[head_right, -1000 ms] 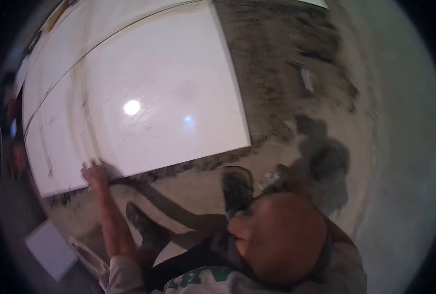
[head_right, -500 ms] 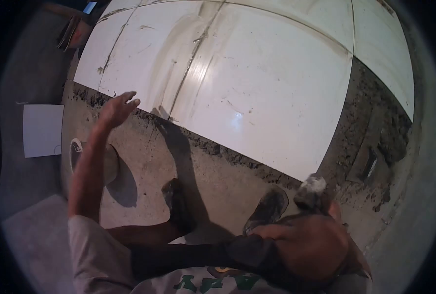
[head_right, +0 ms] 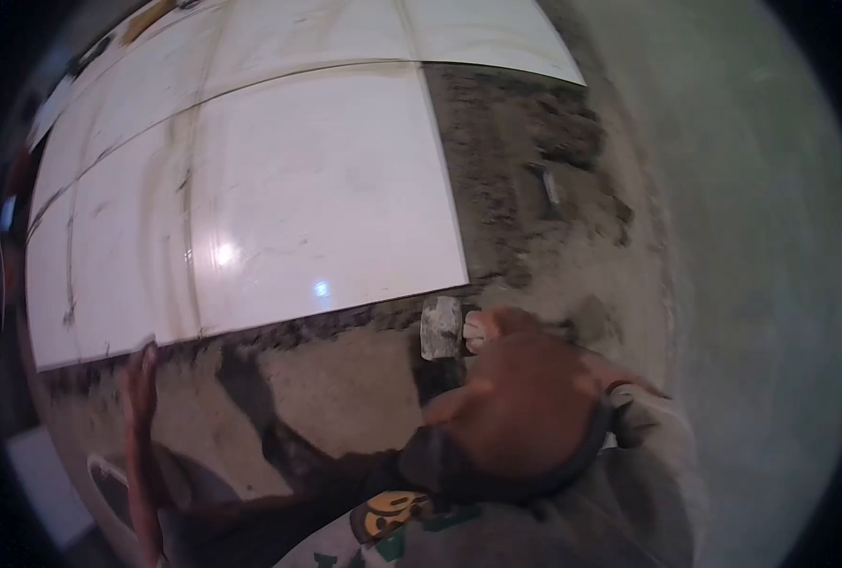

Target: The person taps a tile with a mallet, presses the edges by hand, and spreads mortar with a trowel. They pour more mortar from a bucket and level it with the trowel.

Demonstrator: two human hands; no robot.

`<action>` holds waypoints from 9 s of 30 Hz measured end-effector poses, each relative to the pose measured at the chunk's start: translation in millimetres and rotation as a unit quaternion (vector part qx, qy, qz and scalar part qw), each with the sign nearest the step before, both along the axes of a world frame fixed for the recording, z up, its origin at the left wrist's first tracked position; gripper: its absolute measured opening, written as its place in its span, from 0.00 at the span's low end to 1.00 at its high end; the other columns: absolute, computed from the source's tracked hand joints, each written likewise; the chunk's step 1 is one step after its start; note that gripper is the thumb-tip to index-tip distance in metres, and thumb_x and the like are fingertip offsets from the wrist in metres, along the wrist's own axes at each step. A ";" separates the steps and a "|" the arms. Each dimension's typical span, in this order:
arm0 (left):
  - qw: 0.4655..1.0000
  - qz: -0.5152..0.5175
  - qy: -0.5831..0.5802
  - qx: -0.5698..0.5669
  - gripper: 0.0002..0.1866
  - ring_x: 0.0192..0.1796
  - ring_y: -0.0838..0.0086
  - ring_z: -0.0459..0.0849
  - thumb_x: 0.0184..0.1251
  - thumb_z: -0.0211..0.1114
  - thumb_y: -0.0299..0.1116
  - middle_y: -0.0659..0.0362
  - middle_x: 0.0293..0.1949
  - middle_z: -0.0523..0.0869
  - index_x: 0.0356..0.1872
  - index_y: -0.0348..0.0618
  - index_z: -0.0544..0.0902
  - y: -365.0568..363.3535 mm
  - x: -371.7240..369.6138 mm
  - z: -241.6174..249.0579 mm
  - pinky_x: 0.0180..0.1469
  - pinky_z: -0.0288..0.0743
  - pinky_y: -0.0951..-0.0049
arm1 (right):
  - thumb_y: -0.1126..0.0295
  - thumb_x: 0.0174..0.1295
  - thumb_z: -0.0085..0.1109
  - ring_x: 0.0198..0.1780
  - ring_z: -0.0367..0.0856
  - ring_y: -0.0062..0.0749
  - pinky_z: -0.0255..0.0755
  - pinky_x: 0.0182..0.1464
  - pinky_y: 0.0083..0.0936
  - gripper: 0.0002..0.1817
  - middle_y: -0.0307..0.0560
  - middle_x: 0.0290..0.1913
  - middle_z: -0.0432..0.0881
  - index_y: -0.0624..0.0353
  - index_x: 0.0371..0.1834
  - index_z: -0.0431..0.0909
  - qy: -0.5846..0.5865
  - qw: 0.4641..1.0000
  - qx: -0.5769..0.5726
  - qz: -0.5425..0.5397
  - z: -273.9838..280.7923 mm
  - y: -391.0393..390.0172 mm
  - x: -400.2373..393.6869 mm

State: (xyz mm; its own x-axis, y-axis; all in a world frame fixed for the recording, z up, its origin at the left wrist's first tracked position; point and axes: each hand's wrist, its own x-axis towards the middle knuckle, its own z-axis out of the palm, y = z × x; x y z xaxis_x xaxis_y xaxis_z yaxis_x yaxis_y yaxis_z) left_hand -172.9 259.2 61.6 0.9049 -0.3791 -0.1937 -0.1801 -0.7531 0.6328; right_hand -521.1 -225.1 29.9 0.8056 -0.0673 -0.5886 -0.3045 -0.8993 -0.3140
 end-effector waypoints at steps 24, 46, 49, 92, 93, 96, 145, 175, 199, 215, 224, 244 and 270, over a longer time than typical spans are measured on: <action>0.971 -0.162 0.097 0.148 0.27 0.59 0.54 0.79 0.69 0.58 0.48 0.42 0.54 0.81 0.57 0.32 0.76 -113.1 -34.3 3.7 0.62 0.70 0.61 | 0.56 0.55 0.64 0.54 0.74 0.58 0.68 0.56 0.44 0.34 0.65 0.49 0.76 0.68 0.59 0.67 -0.005 0.959 -0.068 -0.276 -67.8 -133.4 9.4; 0.980 -0.160 0.008 0.120 0.20 0.52 0.50 0.81 0.67 0.61 0.41 0.43 0.49 0.82 0.52 0.37 0.79 -84.1 -33.4 -5.3 0.54 0.73 0.58 | 0.64 0.57 0.61 0.48 0.78 0.56 0.72 0.53 0.38 0.27 0.60 0.46 0.79 0.65 0.58 0.69 -0.421 0.845 -0.323 -0.072 -102.5 -164.4 -19.1; 0.987 -0.113 -0.023 0.116 0.21 0.52 0.49 0.80 0.67 0.61 0.44 0.42 0.48 0.83 0.51 0.36 0.80 -61.3 -26.0 -1.7 0.54 0.73 0.58 | 0.73 0.48 0.67 0.46 0.79 0.54 0.72 0.49 0.40 0.19 0.59 0.41 0.78 0.62 0.42 0.70 -0.249 0.912 -0.177 -0.275 -4.5 -127.6 69.9; 0.770 0.417 0.351 -0.332 0.21 0.45 0.72 0.83 0.64 0.64 0.29 0.56 0.44 0.84 0.57 0.33 0.77 -61.4 -69.9 -111.6 0.50 0.77 0.73 | 0.68 0.57 0.56 0.47 0.77 0.52 0.75 0.44 0.44 0.13 0.58 0.42 0.73 0.63 0.43 0.70 -0.139 0.927 0.139 0.321 -44.4 220.7 219.9; 0.760 0.429 0.353 -0.337 0.21 0.45 0.72 0.83 0.64 0.64 0.29 0.56 0.44 0.84 0.57 0.32 0.77 -62.8 -68.0 -112.0 0.51 0.77 0.72 | 0.68 0.57 0.56 0.47 0.77 0.52 0.75 0.44 0.44 0.13 0.58 0.42 0.73 0.63 0.43 0.70 -0.139 0.927 0.141 0.320 -44.8 218.6 219.8; 0.753 0.455 0.343 -0.330 0.20 0.44 0.71 0.83 0.65 0.65 0.30 0.55 0.43 0.84 0.56 0.32 0.77 -71.9 -65.9 -109.7 0.50 0.78 0.72 | 0.68 0.57 0.56 0.47 0.76 0.52 0.75 0.44 0.44 0.14 0.57 0.42 0.73 0.63 0.44 0.70 -0.130 0.926 0.140 0.325 -47.0 213.7 218.0; 0.695 0.555 0.285 -0.359 0.08 0.34 0.72 0.85 0.65 0.59 0.25 0.56 0.36 0.84 0.42 0.34 0.80 -96.8 -50.8 -116.8 0.36 0.81 0.77 | 0.65 0.60 0.55 0.55 0.74 0.52 0.72 0.55 0.42 0.18 0.59 0.50 0.72 0.64 0.50 0.69 -0.035 0.937 0.201 0.283 -69.0 212.0 219.5; 0.680 0.506 0.350 -0.398 0.11 0.36 0.84 0.76 0.65 0.51 0.30 0.72 0.32 0.81 0.43 0.53 0.81 -92.2 -57.4 -129.3 0.42 0.58 0.76 | 0.64 0.59 0.57 0.55 0.72 0.54 0.70 0.56 0.44 0.22 0.61 0.51 0.72 0.64 0.53 0.69 -0.098 0.938 0.196 0.269 -46.9 203.7 218.2; 0.618 0.580 0.268 -0.457 0.14 0.32 0.76 0.79 0.58 0.56 0.21 0.58 0.33 0.80 0.46 0.28 0.79 -106.0 -52.4 -122.0 0.39 0.74 0.78 | 0.66 0.59 0.59 0.49 0.74 0.51 0.74 0.49 0.42 0.16 0.57 0.44 0.72 0.64 0.45 0.71 -0.194 0.925 0.182 0.272 -48.9 225.2 220.4; 0.688 0.473 0.359 -0.417 0.10 0.38 0.80 0.82 0.64 0.53 0.30 0.66 0.38 0.83 0.43 0.48 0.79 -85.9 -55.4 -129.0 0.38 0.66 0.76 | 0.66 0.55 0.60 0.47 0.75 0.49 0.73 0.50 0.41 0.16 0.56 0.42 0.72 0.64 0.42 0.71 -0.272 0.904 0.145 0.295 -19.5 182.6 238.9; 0.744 0.411 0.352 -0.391 0.09 0.37 0.77 0.83 0.65 0.58 0.35 0.64 0.37 0.82 0.43 0.46 0.79 -72.8 -60.4 -83.2 0.40 0.67 0.72 | 0.64 0.58 0.60 0.50 0.76 0.52 0.74 0.51 0.41 0.20 0.57 0.47 0.75 0.62 0.51 0.72 -0.134 0.916 0.003 0.377 56.5 83.5 254.0; 0.982 0.144 0.080 -0.093 0.22 0.46 0.59 0.79 0.67 0.57 0.41 0.44 0.42 0.83 0.50 0.29 0.79 -83.4 -74.5 -123.6 0.50 0.71 0.63 | 0.62 0.61 0.58 0.49 0.76 0.53 0.72 0.51 0.43 0.19 0.57 0.44 0.76 0.63 0.50 0.74 -0.108 0.985 0.026 0.131 18.8 24.6 170.3; 0.798 0.375 0.344 -0.323 0.10 0.26 0.79 0.73 0.67 0.60 0.41 0.66 0.28 0.79 0.34 0.47 0.81 -90.9 -67.6 -105.1 0.29 0.65 0.76 | 0.61 0.65 0.54 0.51 0.75 0.53 0.70 0.55 0.44 0.18 0.59 0.45 0.75 0.64 0.50 0.72 -0.085 0.991 0.064 0.085 10.3 11.7 165.1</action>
